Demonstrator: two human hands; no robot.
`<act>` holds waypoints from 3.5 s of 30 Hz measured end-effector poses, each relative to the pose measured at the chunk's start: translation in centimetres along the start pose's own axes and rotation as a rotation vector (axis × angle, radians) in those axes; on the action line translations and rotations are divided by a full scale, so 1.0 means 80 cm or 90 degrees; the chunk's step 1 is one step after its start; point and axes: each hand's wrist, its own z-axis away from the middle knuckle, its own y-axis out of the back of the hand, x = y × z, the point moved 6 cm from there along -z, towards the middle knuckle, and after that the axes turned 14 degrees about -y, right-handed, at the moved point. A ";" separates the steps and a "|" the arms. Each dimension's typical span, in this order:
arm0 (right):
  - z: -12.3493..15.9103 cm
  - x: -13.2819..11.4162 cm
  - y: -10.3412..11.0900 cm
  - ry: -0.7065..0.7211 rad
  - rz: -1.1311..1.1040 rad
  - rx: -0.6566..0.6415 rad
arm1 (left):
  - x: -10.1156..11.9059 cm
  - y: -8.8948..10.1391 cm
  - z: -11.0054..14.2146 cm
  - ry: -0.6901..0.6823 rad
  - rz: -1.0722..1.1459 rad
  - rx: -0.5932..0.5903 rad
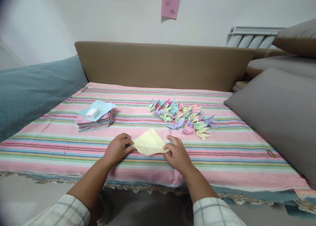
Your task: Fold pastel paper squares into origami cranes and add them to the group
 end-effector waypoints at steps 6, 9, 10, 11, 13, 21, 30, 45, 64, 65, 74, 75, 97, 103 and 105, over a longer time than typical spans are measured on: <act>-0.002 0.000 0.002 -0.009 -0.004 -0.001 | 0.000 0.004 0.000 0.012 0.001 0.023; -0.005 0.004 0.002 -0.024 -0.008 0.010 | 0.001 0.003 -0.002 0.020 -0.008 0.037; -0.006 0.005 0.001 -0.032 -0.007 0.017 | 0.002 0.002 -0.002 0.022 -0.011 0.042; -0.007 0.007 0.001 -0.042 -0.006 0.026 | 0.002 0.002 -0.002 0.026 -0.014 0.048; -0.009 0.009 0.001 -0.063 -0.001 0.045 | 0.002 0.001 -0.003 0.039 -0.025 0.057; -0.015 0.011 -0.004 -0.116 0.022 0.092 | 0.005 0.000 -0.004 0.088 -0.099 0.027; -0.013 0.006 -0.006 -0.076 0.039 0.126 | 0.026 -0.011 -0.006 -0.032 -0.130 0.081; -0.001 -0.016 0.000 -0.012 0.050 0.175 | 0.094 -0.035 -0.003 -0.172 -0.072 -0.043; 0.031 -0.038 -0.017 0.031 0.224 0.163 | 0.086 -0.032 0.002 -0.143 -0.067 -0.035; 0.031 -0.035 -0.015 0.024 0.223 0.163 | 0.084 -0.031 0.003 -0.138 -0.070 -0.037; 0.027 -0.015 -0.004 -0.031 0.219 0.157 | 0.055 -0.009 0.017 -0.057 -0.102 -0.066; 0.026 -0.012 -0.002 -0.039 0.220 0.155 | 0.051 -0.007 0.018 -0.051 -0.107 -0.070; 0.006 0.007 0.007 -0.148 0.125 0.101 | 0.010 0.003 0.012 0.117 -0.062 0.004; 0.003 0.013 0.001 -0.139 0.060 0.108 | 0.012 -0.001 0.012 0.100 0.011 0.038; 0.003 0.013 0.000 -0.132 0.047 0.107 | 0.015 0.000 0.011 0.088 0.037 0.062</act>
